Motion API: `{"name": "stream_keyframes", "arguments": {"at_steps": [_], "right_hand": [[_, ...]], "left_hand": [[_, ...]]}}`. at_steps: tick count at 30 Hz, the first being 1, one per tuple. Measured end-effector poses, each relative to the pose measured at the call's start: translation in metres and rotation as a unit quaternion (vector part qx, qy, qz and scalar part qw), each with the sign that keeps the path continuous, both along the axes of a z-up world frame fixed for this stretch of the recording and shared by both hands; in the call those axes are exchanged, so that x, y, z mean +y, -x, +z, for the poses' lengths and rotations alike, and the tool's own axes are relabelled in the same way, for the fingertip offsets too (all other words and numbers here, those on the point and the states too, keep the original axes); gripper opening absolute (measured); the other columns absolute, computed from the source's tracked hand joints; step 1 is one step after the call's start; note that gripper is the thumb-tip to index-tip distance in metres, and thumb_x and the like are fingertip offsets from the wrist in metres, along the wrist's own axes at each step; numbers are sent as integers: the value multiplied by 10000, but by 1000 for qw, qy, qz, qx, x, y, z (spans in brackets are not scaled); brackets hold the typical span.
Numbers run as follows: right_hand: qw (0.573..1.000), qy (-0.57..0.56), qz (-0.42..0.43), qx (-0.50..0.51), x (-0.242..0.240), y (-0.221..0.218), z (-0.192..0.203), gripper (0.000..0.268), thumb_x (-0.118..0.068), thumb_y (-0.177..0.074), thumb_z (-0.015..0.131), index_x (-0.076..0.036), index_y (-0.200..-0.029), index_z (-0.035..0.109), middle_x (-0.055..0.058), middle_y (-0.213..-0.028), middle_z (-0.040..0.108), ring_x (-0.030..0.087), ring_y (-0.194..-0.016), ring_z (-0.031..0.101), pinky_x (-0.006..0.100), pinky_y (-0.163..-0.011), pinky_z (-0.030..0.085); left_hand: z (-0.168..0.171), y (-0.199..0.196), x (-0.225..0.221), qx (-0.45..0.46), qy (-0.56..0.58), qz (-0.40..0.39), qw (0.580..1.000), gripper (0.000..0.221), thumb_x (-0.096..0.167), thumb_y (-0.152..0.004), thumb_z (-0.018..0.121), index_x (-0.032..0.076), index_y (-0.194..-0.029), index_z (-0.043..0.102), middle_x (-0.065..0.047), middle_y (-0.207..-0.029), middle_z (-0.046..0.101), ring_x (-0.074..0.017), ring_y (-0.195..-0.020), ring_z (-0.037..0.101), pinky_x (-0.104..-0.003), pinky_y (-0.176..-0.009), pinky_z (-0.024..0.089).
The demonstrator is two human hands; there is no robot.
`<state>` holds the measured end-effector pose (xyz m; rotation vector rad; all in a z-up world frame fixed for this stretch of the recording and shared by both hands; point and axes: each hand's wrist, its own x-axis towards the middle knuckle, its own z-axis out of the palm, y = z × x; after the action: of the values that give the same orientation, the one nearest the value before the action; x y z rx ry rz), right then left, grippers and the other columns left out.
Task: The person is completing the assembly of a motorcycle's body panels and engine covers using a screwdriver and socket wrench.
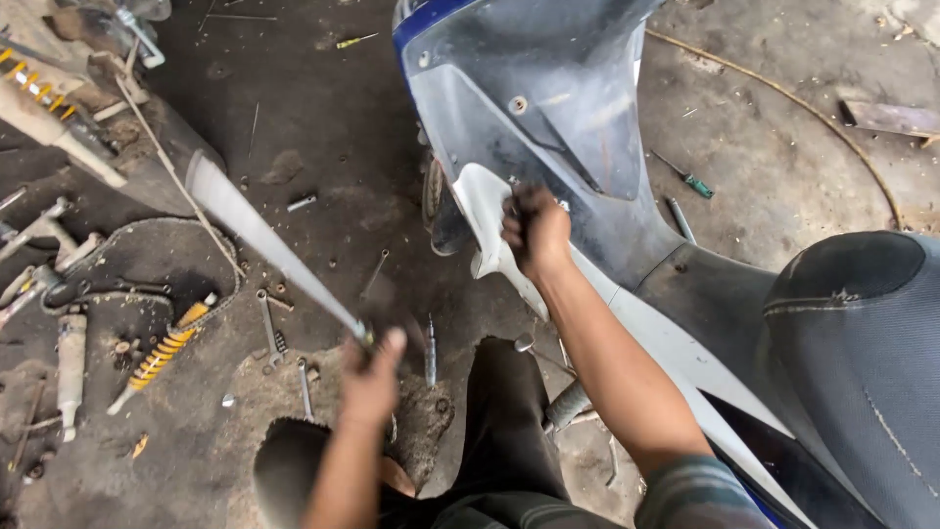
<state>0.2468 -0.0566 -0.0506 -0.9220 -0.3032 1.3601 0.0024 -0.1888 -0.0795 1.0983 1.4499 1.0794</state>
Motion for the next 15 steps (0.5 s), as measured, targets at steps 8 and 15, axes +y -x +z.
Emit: {"name": "stream_keyframes", "arguments": {"at_steps": [8, 15], "right_hand": [[938, 109, 200, -262, -20, -37, -21, 457, -402, -987, 548, -44, -1178, 758, 53, -894, 613, 113, -663, 374, 231, -527, 288], [775, -54, 231, -586, 67, -28, -13, 215, -344, -915, 692, -206, -1041, 799, 25, -976, 791, 244, -990, 724, 341, -890, 557]], "left_hand": [[-111, -126, -58, -85, 216, -92, 968, 579, 684, -904, 486, 115, -906, 593, -4, -630, 533, -141, -486, 514, -274, -389, 409], [-45, -219, -33, -372, 101, 11, 923, 446, 443, -1084, 478, 55, -871, 537, -184, -497, 493, -265, -302, 477, -360, -258, 411]]}}
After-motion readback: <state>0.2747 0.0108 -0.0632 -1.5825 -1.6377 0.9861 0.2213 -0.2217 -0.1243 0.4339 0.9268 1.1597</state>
